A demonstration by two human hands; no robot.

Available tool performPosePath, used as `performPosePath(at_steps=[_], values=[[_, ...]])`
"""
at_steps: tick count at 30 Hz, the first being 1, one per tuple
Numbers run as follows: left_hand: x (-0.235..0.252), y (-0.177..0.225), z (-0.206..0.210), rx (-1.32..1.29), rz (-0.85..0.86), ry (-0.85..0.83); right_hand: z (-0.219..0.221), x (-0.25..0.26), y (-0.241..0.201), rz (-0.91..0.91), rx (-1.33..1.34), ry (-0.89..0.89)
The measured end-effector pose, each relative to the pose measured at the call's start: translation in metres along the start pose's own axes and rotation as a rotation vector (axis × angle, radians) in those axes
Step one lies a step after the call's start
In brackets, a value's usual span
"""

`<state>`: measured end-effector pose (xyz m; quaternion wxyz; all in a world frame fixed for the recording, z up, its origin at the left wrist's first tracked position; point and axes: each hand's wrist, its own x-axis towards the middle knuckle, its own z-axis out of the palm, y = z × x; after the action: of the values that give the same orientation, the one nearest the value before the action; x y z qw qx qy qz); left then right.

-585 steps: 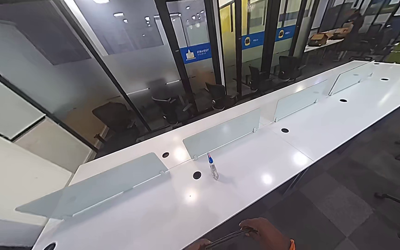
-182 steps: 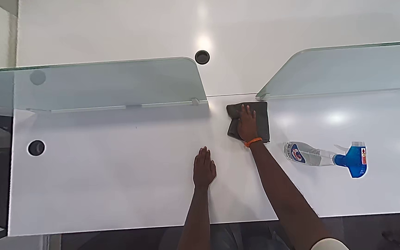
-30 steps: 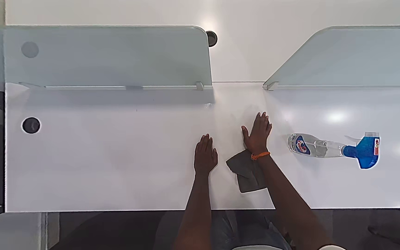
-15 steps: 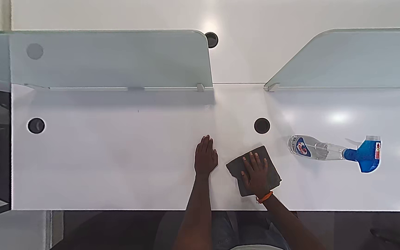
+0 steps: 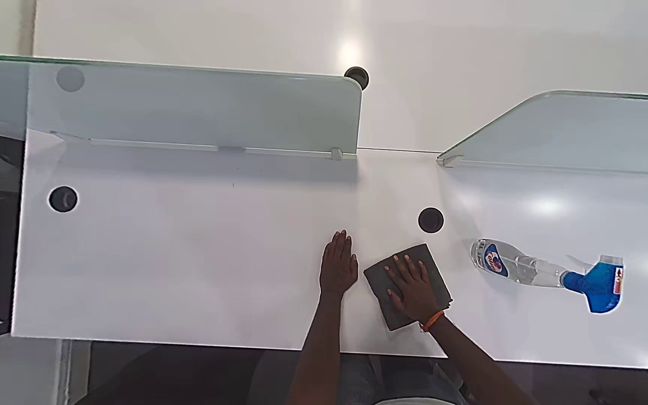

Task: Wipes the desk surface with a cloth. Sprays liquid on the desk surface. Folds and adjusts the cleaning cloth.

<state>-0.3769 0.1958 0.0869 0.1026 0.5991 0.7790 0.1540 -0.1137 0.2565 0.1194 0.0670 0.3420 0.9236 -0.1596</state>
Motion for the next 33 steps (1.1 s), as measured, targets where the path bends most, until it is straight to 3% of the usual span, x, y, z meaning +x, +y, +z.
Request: performPosePath(at_steps=[7,13,22,28,33], values=[[0.0,0.002,-0.002,-0.014,0.012,0.014,-0.013,0.088,-0.002,0.03,0.032,0.129],[0.0,0.002,-0.006,-0.01,0.0,-0.008,-0.034,0.195,0.02,0.062,0.165,0.334],[0.001,0.0,-0.004,-0.029,-0.007,0.0,-0.073,0.321,0.054,0.131,0.196,0.436],[-0.001,-0.002,0.0,-0.04,0.002,0.032,-0.076,0.311,0.044,0.164,0.226,0.414],[-0.003,-0.005,0.003,-0.071,0.03,0.071,-0.037,0.204,-0.009,0.153,0.181,0.337]])
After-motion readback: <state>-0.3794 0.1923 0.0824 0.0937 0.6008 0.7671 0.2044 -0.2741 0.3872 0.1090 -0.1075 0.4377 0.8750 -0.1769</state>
